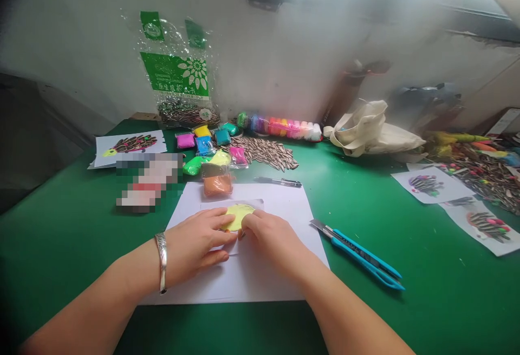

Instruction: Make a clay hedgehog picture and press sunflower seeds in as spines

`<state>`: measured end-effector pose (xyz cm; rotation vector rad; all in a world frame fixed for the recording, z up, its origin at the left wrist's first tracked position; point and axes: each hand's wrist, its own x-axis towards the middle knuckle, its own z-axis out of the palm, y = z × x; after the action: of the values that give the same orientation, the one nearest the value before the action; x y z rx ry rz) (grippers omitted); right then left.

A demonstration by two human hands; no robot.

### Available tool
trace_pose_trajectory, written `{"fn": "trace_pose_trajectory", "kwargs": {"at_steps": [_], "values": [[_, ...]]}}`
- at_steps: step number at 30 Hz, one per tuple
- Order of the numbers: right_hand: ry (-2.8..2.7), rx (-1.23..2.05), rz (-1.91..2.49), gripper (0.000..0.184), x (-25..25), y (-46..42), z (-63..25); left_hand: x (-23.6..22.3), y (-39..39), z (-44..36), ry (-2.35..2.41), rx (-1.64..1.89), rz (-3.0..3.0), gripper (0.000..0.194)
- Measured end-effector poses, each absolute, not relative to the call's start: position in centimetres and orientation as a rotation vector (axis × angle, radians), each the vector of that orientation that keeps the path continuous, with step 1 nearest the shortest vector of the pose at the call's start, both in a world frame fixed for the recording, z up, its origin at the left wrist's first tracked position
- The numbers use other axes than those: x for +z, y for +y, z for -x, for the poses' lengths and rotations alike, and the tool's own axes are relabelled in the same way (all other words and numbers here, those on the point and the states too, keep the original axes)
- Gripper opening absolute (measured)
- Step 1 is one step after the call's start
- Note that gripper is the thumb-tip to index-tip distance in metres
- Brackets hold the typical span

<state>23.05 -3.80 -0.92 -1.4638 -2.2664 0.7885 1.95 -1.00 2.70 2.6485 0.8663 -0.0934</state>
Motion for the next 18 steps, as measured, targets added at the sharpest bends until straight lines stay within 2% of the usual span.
{"fn": "trace_pose_trajectory", "kwargs": {"at_steps": [18], "values": [[-2.177,0.833,1.476,0.017,-0.2,-3.9,-22.9,2.8,-0.4,-1.4,0.855,0.017,-2.644,0.015]]}}
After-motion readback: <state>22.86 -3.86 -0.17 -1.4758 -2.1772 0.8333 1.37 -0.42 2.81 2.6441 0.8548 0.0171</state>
